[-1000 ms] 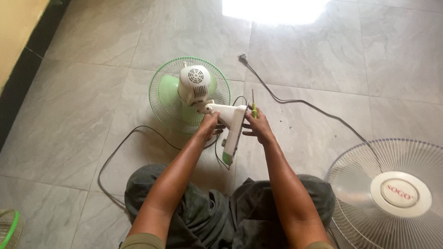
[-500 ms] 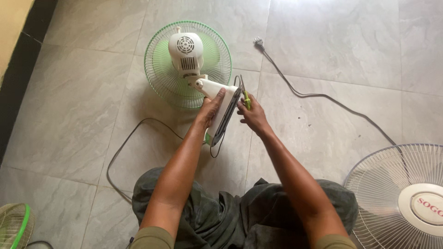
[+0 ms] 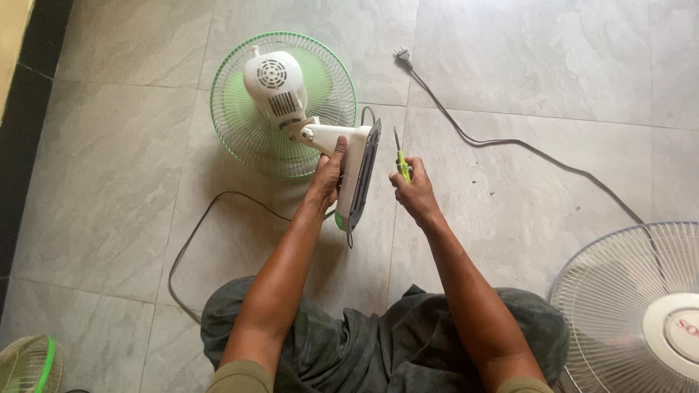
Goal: The person disassembles two electric fans on a tiled floor. They use a screwdriver to remove the front grilles and blades from a blue fan and a green fan, then wipe the motor housing and grille with a red cloth.
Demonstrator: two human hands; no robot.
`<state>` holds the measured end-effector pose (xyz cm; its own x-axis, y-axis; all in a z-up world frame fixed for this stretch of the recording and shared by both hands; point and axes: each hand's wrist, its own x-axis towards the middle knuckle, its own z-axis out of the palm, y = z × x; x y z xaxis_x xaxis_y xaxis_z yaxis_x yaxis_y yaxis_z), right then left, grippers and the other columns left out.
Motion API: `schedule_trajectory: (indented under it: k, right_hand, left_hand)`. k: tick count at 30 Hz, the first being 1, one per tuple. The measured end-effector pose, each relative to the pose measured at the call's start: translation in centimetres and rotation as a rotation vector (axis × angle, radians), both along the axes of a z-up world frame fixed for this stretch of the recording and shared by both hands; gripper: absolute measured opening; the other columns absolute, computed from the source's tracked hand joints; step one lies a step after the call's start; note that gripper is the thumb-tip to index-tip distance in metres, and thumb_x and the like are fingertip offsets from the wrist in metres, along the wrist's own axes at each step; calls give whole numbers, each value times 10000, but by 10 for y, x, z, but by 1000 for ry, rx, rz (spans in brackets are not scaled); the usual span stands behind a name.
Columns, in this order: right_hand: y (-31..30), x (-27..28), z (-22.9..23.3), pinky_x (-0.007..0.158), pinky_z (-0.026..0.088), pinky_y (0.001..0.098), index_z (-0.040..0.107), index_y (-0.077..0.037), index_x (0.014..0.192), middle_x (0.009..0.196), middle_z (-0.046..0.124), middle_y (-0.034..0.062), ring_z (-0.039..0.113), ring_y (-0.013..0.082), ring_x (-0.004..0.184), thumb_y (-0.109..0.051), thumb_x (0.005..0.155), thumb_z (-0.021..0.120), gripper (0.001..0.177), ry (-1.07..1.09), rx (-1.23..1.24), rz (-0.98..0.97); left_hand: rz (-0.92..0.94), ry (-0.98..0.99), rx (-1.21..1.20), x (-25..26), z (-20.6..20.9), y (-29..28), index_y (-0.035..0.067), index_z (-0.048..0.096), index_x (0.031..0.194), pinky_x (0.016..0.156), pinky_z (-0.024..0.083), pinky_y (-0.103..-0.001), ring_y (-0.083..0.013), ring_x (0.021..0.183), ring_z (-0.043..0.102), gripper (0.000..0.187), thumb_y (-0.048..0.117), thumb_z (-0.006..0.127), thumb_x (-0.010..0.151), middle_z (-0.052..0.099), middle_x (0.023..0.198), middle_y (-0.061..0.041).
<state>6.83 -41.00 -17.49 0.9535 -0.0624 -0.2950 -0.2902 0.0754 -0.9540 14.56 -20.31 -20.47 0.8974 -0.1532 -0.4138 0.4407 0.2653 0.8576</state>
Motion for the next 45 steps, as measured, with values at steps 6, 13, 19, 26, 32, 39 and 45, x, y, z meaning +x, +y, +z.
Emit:
schedule_trajectory:
  k: [6,13,19,26,32,39,45]
  right_hand:
    - [-4,9,19,565,523,243,451,-30,1436,967,580,64,586,86,709,-123,947,587,515,-30,33,27]
    - [1,14,37,508,465,215,467,-20,1387,974,587,74,529,64,654,-116,954,595,462,-51,102,37]
    - [5,11,44,467,427,207,492,-30,1310,920,593,66,500,53,603,-136,962,616,384,-43,59,40]
    - [7,5,48,579,493,264,536,-37,1275,887,649,65,557,88,679,-200,991,628,340,-123,-119,91]
    - [5,5,53,749,579,343,554,-69,1242,952,731,110,715,156,832,-243,1009,621,299,-227,-326,129]
    - [2,4,70,667,561,401,567,-72,1219,854,732,147,709,228,726,-226,986,624,286,-121,-429,156]
    - [-1,2,82,637,565,376,593,-64,1217,859,718,116,711,202,712,-223,979,634,289,-172,-498,173]
  left_hand:
    - [59,83,-42,2,22,-3,36,503,1320,844,624,-365,-200,1034,691,774,648,617,861,659,1115,-107]
    - [71,74,-285,-2,42,-5,35,585,1247,798,608,-367,-190,941,694,639,589,622,932,685,1035,-85]
    - [103,87,-284,-4,50,-4,48,574,1280,799,624,-357,-187,950,704,643,573,649,917,680,1055,-88]
    - [199,133,-198,-1,50,3,53,573,1307,799,629,-367,-209,975,698,746,627,691,845,679,1107,-125]
    - [189,112,-127,2,50,12,75,544,1310,862,654,-368,-220,1077,713,764,666,624,833,658,1144,-154]
    - [126,76,-224,5,50,18,43,543,1345,917,624,-374,-223,1123,670,809,684,623,858,646,1202,-139]
    - [139,117,-271,5,45,23,51,557,1325,908,626,-387,-227,1087,683,748,647,628,879,658,1187,-136]
